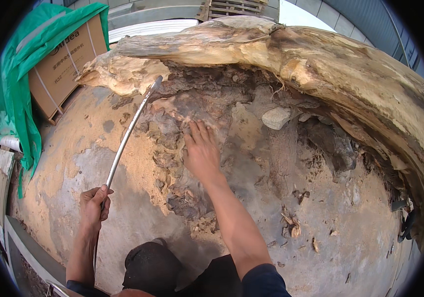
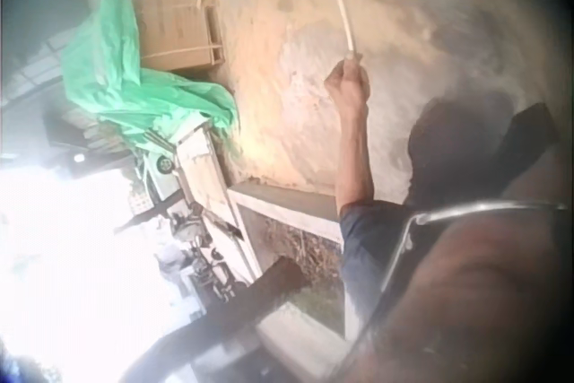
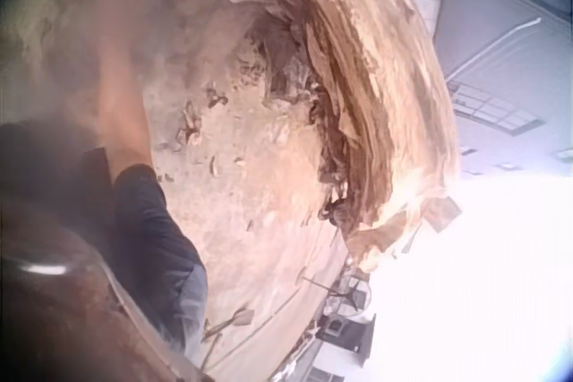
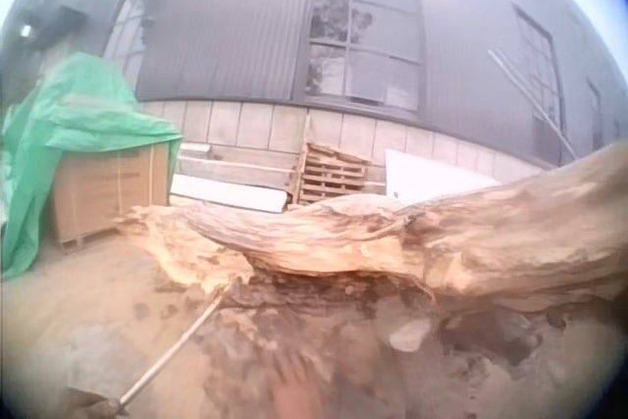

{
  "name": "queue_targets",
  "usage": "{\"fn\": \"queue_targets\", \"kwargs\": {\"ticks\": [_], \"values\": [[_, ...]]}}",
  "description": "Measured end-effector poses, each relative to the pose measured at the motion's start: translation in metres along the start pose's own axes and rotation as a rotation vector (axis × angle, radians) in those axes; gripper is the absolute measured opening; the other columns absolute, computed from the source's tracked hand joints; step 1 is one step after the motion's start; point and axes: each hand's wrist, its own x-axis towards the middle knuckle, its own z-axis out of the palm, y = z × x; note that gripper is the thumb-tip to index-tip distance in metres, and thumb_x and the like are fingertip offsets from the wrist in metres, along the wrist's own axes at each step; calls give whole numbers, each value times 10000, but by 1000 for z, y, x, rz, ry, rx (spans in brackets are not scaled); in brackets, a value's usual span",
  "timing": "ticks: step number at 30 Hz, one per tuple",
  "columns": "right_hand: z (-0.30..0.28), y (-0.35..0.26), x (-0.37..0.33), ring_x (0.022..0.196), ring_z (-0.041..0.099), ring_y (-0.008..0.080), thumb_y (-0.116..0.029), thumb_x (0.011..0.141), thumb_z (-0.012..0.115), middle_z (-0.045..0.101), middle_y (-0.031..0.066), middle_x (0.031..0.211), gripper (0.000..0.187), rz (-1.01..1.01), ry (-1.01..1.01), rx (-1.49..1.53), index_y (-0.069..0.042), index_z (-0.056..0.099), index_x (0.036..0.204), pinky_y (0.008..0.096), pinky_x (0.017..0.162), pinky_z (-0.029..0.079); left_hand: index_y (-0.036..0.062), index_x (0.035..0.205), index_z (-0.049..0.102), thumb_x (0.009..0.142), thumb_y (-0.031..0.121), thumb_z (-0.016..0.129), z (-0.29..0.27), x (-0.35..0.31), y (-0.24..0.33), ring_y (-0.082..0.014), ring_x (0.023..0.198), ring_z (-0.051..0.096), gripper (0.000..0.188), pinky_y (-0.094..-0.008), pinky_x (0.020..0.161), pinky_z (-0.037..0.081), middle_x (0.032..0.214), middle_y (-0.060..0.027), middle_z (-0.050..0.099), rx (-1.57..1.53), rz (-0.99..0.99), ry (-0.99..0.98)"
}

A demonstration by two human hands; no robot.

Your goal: The person uses a long metal chisel to carve and scrape a large piece of wood, removing bark and loose material. The person repeatedly positions the chisel and applies force to shape the wood surface.

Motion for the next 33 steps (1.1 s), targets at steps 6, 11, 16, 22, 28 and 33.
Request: {"fn": "queue_targets", "kwargs": {"ticks": [6, 11, 16, 22, 28, 33], "values": [[-12, 8, -11, 1436, 428, 324, -95, 832, 696, 568, 167, 1447, 441, -62, -28, 13, -32, 670, 1268, 482, 1187, 351, -47, 932, 666, 996, 344, 658, 10, 13, -17, -93, 378, 387, 396, -263, 345, 240, 558, -24, 508, -103, -88, -43], [-7, -9, -9, 1283, 569, 374, -88, 779, 754, 643, 173, 1333, 453, 13, 83, 42, -27, 694, 1224, 468, 1103, 444, -40, 895, 681, 981, 328, 680, -8, 69, -53, -75, 407, 386, 377, -258, 370, 251, 563, -8, 505, -158, -32, -141], [-10, -47, 60, 1086, 670, 308, -213, 903, 751, 687, 158, 1238, 516, 445, 216, 594, 38, 582, 1321, 384, 958, 534, -28, 842, 720, 979, 268, 691, -28, 119, -72, -53, 530, 442, 328, -253, 472, 323, 598, 21, 535, -130, 3, -236], [-2, -46, 160, 1097, 632, 298, -383, 1011, 607, 641, 201, 1253, 479, 674, 521, 1535, 1, 496, 1275, 419, 910, 539, -42, 915, 731, 961, 268, 731, -51, 156, -87, -78, 592, 495, 314, -269, 524, 385, 662, -11, 586, -105, 158, -354], [-2, -52, 184, 1047, 629, 294, -393, 976, 636, 655, 203, 1223, 516, 743, 673, 1729, -3, 543, 1300, 415, 891, 524, -57, 894, 713, 962, 279, 725, -60, 181, -112, -78, 564, 484, 343, -264, 501, 359, 655, -18, 567, -138, 217, -345], [1, -45, 181, 947, 607, 268, -413, 951, 662, 665, 182, 1156, 567, 737, 652, 1820, 49, 569, 1266, 409, 841, 516, -40, 948, 722, 951, 246, 739, -69, 193, -107, -102, 609, 510, 287, -284, 541, 385, 677, -45, 589, -94, 174, -383]]}}
